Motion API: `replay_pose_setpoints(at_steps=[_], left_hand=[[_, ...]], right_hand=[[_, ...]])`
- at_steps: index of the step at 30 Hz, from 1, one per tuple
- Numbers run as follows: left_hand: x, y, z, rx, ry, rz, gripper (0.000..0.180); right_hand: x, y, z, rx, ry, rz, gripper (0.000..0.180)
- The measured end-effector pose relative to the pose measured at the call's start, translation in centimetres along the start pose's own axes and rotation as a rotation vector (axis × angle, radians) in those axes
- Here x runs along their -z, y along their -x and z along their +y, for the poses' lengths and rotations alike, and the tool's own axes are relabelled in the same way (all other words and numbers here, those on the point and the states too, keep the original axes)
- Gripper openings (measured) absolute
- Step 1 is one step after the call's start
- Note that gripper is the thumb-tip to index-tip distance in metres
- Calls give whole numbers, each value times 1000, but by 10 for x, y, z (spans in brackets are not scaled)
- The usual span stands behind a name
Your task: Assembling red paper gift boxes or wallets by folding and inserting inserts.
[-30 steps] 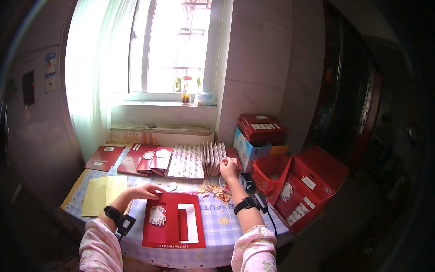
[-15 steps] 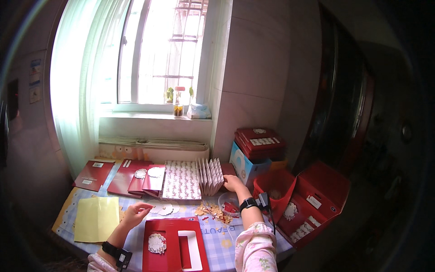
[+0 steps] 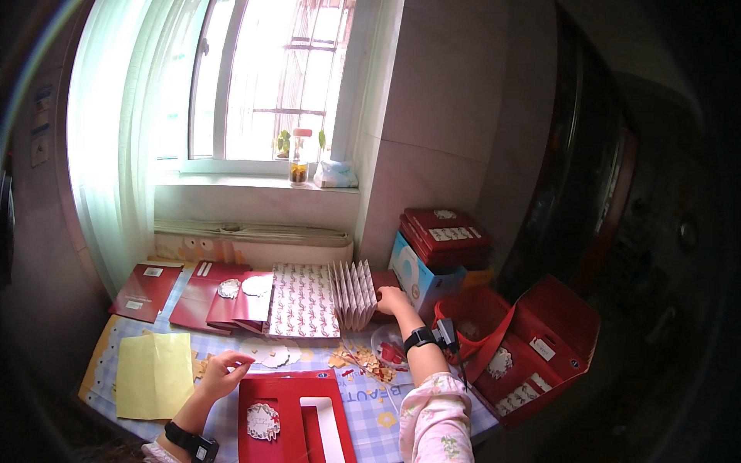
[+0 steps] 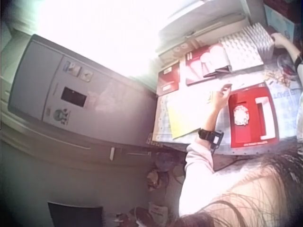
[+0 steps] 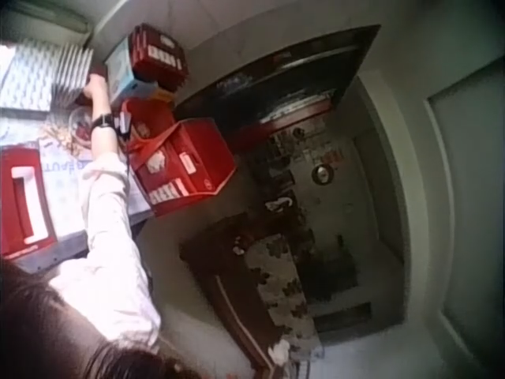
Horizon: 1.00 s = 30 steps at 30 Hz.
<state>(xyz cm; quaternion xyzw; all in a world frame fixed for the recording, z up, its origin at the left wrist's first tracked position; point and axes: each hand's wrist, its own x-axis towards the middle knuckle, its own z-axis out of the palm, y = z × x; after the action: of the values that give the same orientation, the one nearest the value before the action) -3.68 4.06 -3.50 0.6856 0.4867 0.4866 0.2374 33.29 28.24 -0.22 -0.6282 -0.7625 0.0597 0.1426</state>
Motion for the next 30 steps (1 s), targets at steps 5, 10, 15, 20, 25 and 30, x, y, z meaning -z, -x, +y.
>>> replay_pose_setpoints(at_steps=[5, 10, 15, 20, 25, 30], left_hand=[[1, 2, 4, 9, 1, -1, 13], [-1, 2, 3, 37, 10, -23, 13], [0, 4, -1, 43, -8, -26, 13], [-3, 1, 4, 36, 4, -43, 13], [0, 4, 4, 61, -23, -38, 13], [-1, 4, 5, 65, -12, -42, 14]], right_hand=[[0, -1, -8, -48, 5, -43, 56], [1, 0, 1, -43, 1, -57, 54], [11, 4, -10, -91, -103, -145, 51], [4, 2, 9, -49, -93, 80, 24], [17, 13, -10, -48, -42, 122, 17], [31, 20, -3, -49, -89, 270, 17]])
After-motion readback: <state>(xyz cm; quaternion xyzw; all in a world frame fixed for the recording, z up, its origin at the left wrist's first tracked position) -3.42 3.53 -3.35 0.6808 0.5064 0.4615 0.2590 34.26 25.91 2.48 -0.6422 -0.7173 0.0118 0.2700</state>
